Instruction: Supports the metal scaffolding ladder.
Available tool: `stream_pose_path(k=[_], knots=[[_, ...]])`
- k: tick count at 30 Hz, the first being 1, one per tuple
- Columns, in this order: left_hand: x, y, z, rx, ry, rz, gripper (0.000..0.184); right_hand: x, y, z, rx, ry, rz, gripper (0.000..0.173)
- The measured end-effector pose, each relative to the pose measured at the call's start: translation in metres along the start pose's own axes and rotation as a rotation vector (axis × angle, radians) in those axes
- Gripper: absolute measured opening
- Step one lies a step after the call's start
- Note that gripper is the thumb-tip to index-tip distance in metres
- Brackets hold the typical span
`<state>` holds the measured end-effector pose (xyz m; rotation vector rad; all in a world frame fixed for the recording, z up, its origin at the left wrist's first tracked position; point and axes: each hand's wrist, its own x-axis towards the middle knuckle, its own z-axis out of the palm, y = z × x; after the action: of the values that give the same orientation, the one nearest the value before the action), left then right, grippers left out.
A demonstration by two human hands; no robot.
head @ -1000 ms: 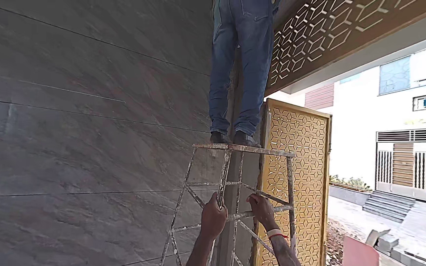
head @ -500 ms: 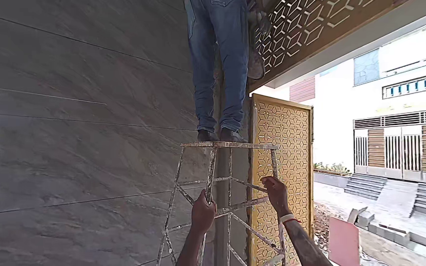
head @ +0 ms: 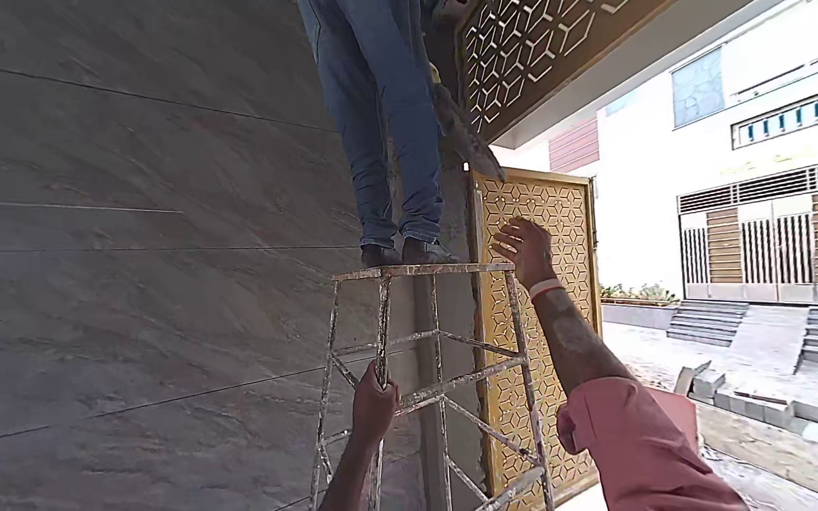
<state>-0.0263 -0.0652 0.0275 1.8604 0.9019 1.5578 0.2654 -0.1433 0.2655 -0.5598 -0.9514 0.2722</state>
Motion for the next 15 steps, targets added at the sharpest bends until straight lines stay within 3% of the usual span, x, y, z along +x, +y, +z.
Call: stream_pose_path(k=[7,15], knots=[[-0.002,0.002,0.0,-0.093,0.013,0.026,0.02,0.066,-0.015,0.047,0.33,0.082,0.082,0.073],[-0.004,0.0,0.0,-0.144,0.005,0.035,0.023,0.093,0.012,0.074,0.544,0.107,0.066,0.079]])
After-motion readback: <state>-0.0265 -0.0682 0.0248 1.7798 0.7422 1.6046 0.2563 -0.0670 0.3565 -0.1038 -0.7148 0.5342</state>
